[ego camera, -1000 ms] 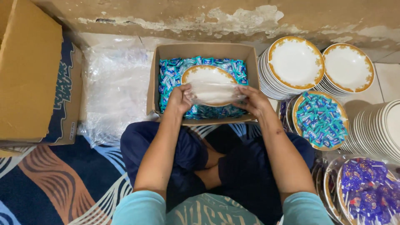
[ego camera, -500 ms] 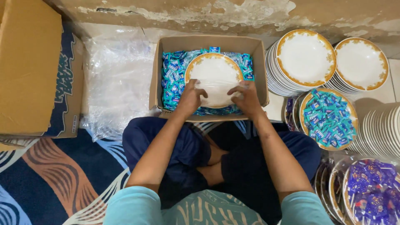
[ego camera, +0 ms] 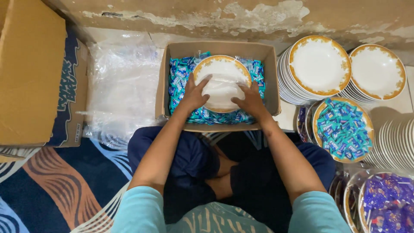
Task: Wrapping plates in plastic and packing them into a box with small packets
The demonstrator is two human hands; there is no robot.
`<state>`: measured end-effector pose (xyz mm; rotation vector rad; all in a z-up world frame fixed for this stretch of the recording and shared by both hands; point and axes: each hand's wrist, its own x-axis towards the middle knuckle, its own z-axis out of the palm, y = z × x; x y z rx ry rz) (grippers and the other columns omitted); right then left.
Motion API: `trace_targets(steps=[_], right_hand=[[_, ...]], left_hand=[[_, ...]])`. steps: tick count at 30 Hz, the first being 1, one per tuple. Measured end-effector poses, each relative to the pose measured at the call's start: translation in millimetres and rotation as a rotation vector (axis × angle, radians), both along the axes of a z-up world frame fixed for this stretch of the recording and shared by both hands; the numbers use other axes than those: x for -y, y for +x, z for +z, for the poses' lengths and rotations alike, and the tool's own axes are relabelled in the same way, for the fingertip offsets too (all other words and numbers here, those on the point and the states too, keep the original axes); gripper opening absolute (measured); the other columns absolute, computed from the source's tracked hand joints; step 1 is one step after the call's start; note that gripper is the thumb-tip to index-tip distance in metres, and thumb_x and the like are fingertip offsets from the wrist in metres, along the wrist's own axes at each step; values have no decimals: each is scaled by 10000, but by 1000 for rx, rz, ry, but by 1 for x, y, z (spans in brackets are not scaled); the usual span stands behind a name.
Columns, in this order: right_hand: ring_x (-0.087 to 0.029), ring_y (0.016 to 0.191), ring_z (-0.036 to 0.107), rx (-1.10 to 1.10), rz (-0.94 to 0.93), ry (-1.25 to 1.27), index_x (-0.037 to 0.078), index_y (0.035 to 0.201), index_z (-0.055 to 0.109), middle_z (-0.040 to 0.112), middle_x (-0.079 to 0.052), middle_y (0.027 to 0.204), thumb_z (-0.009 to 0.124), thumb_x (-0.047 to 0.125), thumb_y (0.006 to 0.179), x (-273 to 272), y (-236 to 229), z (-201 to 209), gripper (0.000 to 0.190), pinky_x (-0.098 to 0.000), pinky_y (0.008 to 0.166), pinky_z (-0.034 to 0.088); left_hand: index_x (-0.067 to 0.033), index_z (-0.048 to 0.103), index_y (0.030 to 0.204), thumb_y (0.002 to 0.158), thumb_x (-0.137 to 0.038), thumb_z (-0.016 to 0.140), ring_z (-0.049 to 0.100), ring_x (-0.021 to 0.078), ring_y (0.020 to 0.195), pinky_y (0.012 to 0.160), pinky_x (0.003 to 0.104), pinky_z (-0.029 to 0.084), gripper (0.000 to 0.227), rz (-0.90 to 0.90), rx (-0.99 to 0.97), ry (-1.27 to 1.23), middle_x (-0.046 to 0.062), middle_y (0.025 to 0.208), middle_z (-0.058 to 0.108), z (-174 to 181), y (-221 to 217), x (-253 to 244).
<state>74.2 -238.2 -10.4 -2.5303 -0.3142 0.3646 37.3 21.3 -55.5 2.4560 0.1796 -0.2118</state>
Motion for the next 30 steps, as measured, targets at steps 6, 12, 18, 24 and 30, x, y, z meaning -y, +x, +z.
trace_targets(steps=[6,12,18,24,30], right_hand=[[-536,1433,374,51,-17,95,100,1471,555,117,-351,1613,759,523,857,-9,6,-2,773,-500,1170,410],[-473,1421,415,-87,25,-3,345,1504,532,11,-283,1663,750,655,813,10,33,-21,788,-476,1161,416],[-487,1491,299,102,191,-161,497,1280,682,236,-205,1670,605,415,1000,32,14,38,302,-647,1119,348],[-471,1522,171,379,193,-364,427,1535,448,145,-242,1669,741,327,903,-8,1,27,703,-724,1135,279],[-501,1501,248,260,234,-87,557,1476,473,183,-214,1659,698,480,924,1,32,-7,602,-650,1164,300]], left_hand=[[-454,321,1595,944,-292,684,130,540,1528,1232,591,262,763,7,44,-38,279,1663,72,12,-5,5],[-434,518,1499,889,-439,727,45,543,1537,1256,602,172,645,-14,-37,-55,255,1693,16,1,6,-4],[-352,775,1203,963,-303,674,4,528,1530,1185,695,150,265,-101,236,94,236,1666,192,100,-30,2],[-290,618,1438,915,-51,694,-77,525,1529,1152,767,84,580,-18,338,353,277,1683,77,46,-8,11],[-596,603,1325,980,-401,634,-52,443,1566,1187,681,104,398,-40,-7,64,146,1700,123,30,7,-13]])
